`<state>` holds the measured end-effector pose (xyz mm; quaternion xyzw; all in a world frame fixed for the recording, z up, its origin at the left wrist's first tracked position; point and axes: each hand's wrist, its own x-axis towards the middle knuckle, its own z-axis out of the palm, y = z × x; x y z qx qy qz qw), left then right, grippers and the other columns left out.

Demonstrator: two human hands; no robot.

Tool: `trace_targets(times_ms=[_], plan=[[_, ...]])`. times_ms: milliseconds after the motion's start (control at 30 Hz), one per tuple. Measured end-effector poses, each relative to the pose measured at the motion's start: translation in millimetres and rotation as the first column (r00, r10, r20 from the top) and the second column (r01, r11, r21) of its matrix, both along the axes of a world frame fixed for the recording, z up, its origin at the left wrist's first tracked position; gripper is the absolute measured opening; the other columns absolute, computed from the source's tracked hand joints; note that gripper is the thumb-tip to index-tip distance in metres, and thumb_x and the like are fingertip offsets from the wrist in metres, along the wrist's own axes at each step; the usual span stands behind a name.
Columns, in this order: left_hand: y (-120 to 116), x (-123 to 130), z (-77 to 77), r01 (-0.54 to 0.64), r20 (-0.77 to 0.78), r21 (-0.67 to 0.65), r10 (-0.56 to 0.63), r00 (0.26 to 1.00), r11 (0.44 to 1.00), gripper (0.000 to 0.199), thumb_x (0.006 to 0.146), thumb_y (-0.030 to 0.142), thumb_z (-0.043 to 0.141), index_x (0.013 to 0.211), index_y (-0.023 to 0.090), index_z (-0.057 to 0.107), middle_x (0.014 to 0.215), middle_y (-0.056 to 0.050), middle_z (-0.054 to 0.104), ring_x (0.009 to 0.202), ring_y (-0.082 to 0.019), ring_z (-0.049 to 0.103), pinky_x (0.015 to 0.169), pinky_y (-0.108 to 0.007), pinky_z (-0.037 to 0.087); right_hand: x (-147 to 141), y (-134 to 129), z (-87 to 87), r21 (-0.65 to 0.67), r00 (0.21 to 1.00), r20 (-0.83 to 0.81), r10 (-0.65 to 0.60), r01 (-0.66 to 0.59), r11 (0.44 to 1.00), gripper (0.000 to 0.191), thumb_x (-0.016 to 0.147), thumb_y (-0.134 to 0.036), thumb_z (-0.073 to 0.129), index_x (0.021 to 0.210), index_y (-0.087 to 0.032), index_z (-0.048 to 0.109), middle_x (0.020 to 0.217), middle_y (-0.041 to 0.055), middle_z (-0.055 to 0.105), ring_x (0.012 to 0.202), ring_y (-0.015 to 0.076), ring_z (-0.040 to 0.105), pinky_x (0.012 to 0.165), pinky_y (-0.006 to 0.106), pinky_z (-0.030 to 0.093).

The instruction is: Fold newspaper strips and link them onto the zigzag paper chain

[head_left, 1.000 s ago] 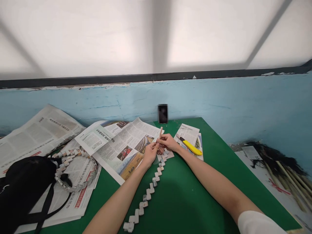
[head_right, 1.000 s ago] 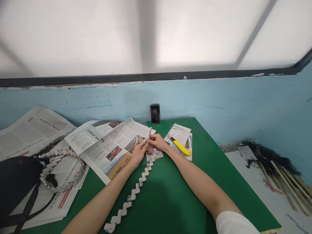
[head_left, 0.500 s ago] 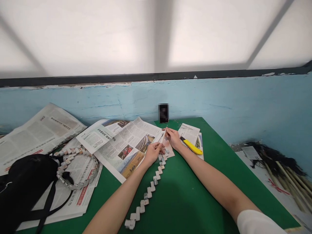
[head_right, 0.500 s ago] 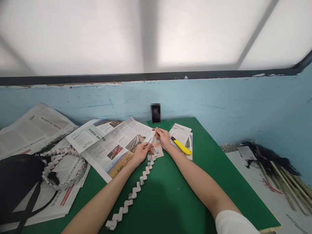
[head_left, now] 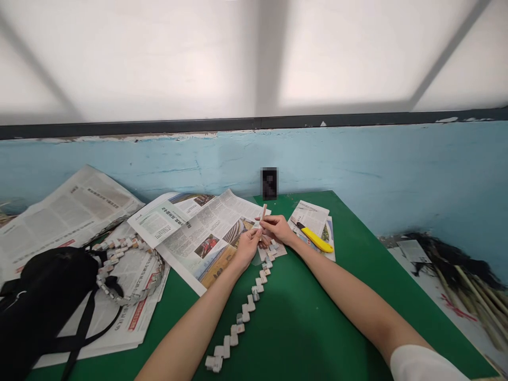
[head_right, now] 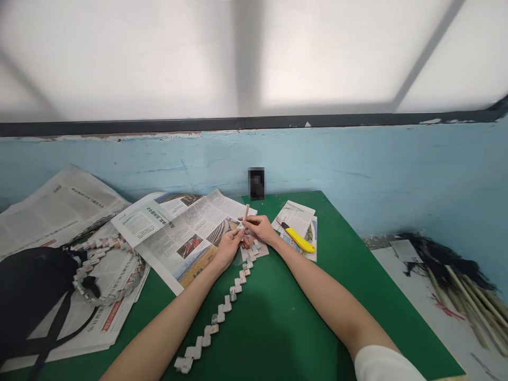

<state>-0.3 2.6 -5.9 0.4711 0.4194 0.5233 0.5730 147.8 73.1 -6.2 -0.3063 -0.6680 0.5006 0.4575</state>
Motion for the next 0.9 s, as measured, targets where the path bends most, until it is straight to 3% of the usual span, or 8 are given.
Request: trace_targets(times_ms=[100,233,367,567,733,900], plan=[[1.2,-0.7,-0.6,0.010,0.059,-0.022,-0.009,0.998,1.000,0.047,0.082,0.060,0.069,0.089,0.014,0.067,0.064,-0.007,0.069,0.054,-0.018,0.061,0.056,-0.030,0.044,-0.8,0.4,-1.8,0.140,0.998,0.024,-0.051,0.047,0.989,0.023,0.088,-0.033,0.068,0.102,-0.021,0.082,0.101,0.0073,0.068,0.097,0.0209,0.063,0.087,0.034,0.050],[2.9,-2.4,-1.1,0.095,0.186,-0.069,-0.081,0.979,0.993,0.044,0.078,0.051,0.077,0.093,0.011,0.066,0.071,-0.009,0.072,0.060,-0.016,0.064,0.063,-0.028,0.049,-1.8,-1.2,-4.8,0.205,0.996,0.052,-0.070,0.058,0.977,0.031,0.090,-0.021,0.057,0.108,-0.027,0.081,0.115,0.0062,0.062,0.091,0.0161,0.061,0.076,0.029,0.053],[1.8,-4.0,1.6,0.133,0.241,-0.091,-0.108,0.964,0.987,0.036,0.078,0.042,0.076,0.093,0.011,0.066,0.075,-0.011,0.072,0.064,-0.016,0.066,0.068,-0.029,0.050,-1.4,-0.8,-6.1,0.267,0.993,0.098,-0.060,0.032,0.963,0.035,0.090,-0.015,0.053,0.107,-0.028,0.081,0.123,0.0060,0.062,0.088,0.0149,0.060,0.080,0.030,0.052],[0.0,-4.2,5.7,0.134,0.226,-0.083,-0.112,0.968,0.988,0.028,0.081,0.039,0.071,0.088,0.012,0.071,0.077,-0.013,0.072,0.070,-0.021,0.069,0.070,-0.032,0.052,-1.3,0.2,-5.6,0.322,0.986,0.151,-0.068,0.015,0.946,0.038,0.090,-0.012,0.051,0.105,-0.028,0.082,0.121,0.0071,0.064,0.113,0.0210,0.060,0.094,0.034,0.050],[2.3,-2.3,1.6,0.101,0.228,-0.089,-0.079,0.971,0.991,0.032,0.083,0.043,0.068,0.079,0.011,0.070,0.074,-0.013,0.072,0.065,-0.019,0.068,0.066,-0.030,0.052,-1.6,0.0,-5.5,0.339,0.982,0.176,-0.061,-0.003,0.941,0.042,0.087,-0.008,0.049,0.102,-0.027,0.082,0.113,0.0065,0.068,0.106,0.0196,0.064,0.093,0.033,0.050],[4.9,-1.2,-3.4,0.122,0.174,-0.047,-0.112,0.978,0.991,0.035,0.078,0.045,0.076,0.083,0.012,0.066,0.073,-0.009,0.073,0.061,-0.015,0.064,0.066,-0.029,0.051,-2.5,-1.6,-3.6,0.323,0.986,0.159,-0.048,-0.006,0.946,0.042,0.085,-0.007,0.047,0.100,-0.025,0.082,0.109,0.0067,0.069,0.102,0.0190,0.065,0.091,0.033,0.050]])
